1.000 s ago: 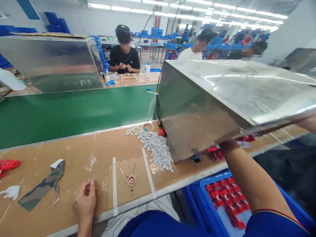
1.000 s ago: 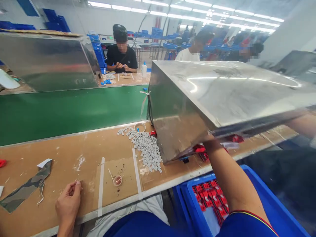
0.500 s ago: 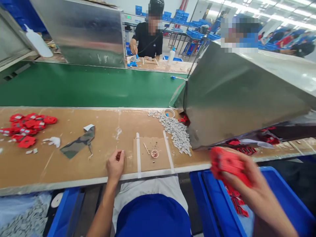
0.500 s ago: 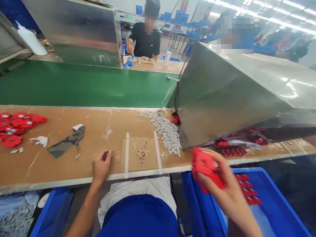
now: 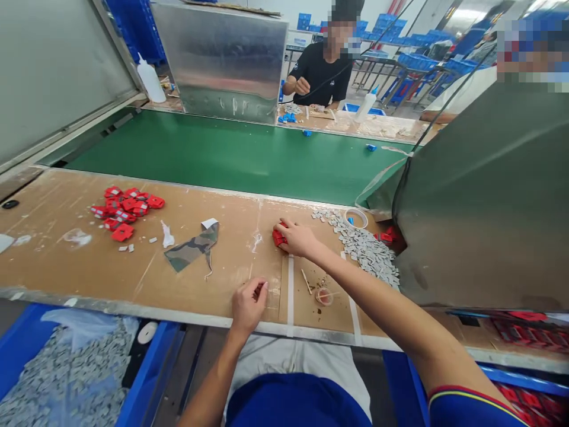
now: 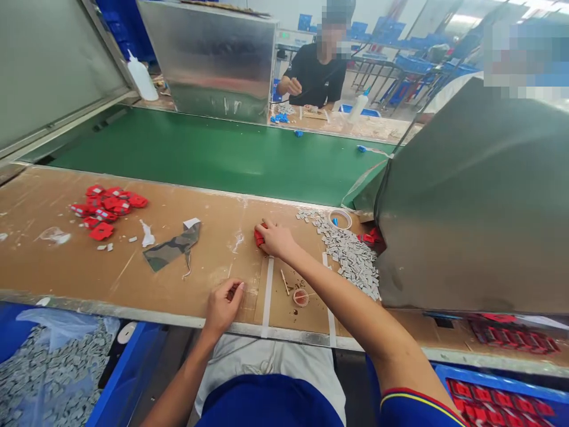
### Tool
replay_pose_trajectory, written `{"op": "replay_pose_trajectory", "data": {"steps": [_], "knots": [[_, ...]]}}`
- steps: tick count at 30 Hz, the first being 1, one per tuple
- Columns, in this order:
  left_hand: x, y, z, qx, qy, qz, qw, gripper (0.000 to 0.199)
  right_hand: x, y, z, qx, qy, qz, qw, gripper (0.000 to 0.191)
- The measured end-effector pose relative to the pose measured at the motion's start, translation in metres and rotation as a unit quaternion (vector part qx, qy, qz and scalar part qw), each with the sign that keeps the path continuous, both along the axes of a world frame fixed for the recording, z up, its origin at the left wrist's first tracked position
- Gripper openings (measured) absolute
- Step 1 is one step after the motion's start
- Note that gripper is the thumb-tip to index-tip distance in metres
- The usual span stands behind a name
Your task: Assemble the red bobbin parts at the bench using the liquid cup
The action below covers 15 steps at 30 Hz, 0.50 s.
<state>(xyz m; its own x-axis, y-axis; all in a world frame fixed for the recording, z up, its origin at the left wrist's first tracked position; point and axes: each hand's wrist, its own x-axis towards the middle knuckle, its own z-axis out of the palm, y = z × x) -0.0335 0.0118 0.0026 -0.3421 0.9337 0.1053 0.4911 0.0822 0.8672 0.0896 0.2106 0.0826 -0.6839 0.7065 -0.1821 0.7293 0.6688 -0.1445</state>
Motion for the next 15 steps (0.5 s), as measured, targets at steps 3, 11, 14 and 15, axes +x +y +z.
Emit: {"op": "replay_pose_trajectory", "data": {"steps": [3, 11, 14, 15], "knots": [[0.000, 0.000, 0.001, 0.002, 0.001, -0.003, 1.000, 0.025, 0.001, 0.004, 0.005, 0.005, 0.024, 0.016, 1.000, 0.036], [0.001, -0.002, 0.004, 0.039, -0.008, -0.004, 0.999, 0.024, 0.010, -0.007, 0.042, -0.040, 0.083, 0.038, 0.995, 0.021], [0.012, -0.010, 0.017, 0.101, -0.004, -0.025, 0.995, 0.032, 0.039, -0.036, 0.059, -0.145, 0.186, 0.082, 0.968, 0.011], [0.017, -0.013, 0.023, 0.134, 0.001, -0.041, 0.990, 0.042, 0.052, -0.047, 0.063, -0.192, 0.225, 0.096, 0.951, 0.013]]}}
